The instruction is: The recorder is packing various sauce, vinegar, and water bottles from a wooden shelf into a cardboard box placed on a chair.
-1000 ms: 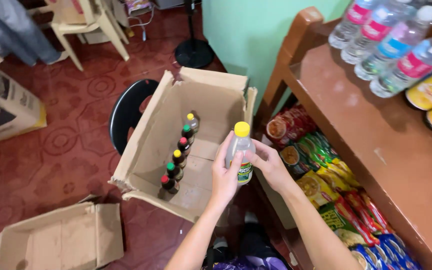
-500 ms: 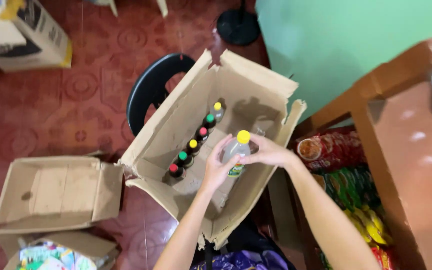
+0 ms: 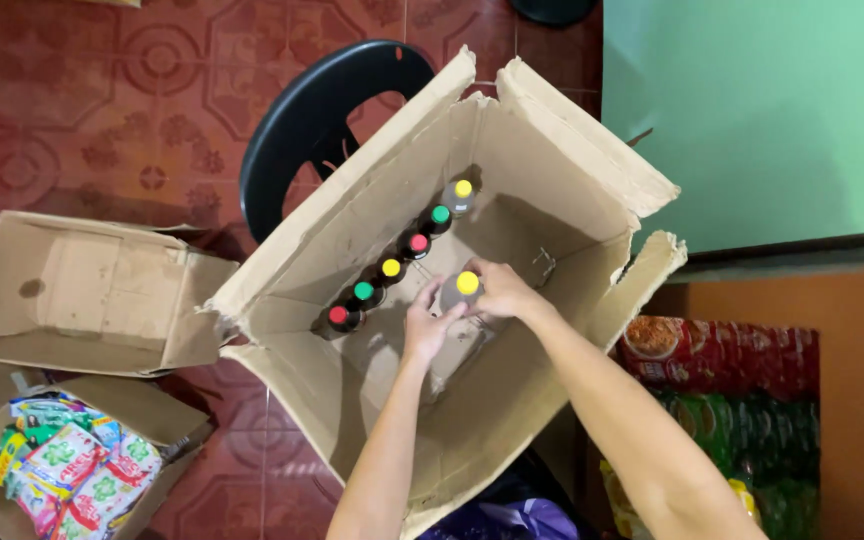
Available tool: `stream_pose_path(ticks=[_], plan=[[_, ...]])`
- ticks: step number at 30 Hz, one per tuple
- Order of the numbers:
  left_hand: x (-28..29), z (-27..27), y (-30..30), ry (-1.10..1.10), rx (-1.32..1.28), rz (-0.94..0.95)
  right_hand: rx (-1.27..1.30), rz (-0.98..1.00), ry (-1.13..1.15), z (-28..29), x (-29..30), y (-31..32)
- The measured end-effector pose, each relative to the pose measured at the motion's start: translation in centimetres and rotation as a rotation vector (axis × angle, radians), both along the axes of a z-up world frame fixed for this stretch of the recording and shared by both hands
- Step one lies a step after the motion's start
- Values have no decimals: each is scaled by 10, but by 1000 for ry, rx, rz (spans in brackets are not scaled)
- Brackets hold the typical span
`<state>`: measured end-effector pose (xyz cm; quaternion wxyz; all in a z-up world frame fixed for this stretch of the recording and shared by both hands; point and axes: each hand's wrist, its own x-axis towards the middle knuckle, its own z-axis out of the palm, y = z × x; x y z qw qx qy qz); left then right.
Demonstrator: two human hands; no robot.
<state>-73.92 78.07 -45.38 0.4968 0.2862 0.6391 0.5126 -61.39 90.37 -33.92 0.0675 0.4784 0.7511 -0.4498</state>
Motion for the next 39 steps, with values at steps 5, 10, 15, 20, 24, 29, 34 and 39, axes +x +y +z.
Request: stream_pose_path(ticks=[5, 10, 15, 20, 24, 29, 34, 39], plan=[[15, -37, 51, 89, -334, 2, 98, -160, 57, -82, 7, 32], [37, -79, 94, 90, -327, -11, 125, -331, -47, -116, 13, 60], [51, -119, 139, -185, -158, -2, 51, -686, 67, -142, 20, 87], [45, -86, 188, -188, -291, -49, 21, -712, 107, -189, 25, 125], [56, -103, 216, -177, -294, -89, 30, -743, 16, -190, 19, 152], [50, -111, 229, -185, -62, -28, 80, -855, 226, -238, 14, 173], [35, -94, 230, 10, -175, -42, 33, -997, 425, -296, 0, 179], [27, -98, 222, 30, -227, -79, -19, -1155, 348, -283, -14, 184]])
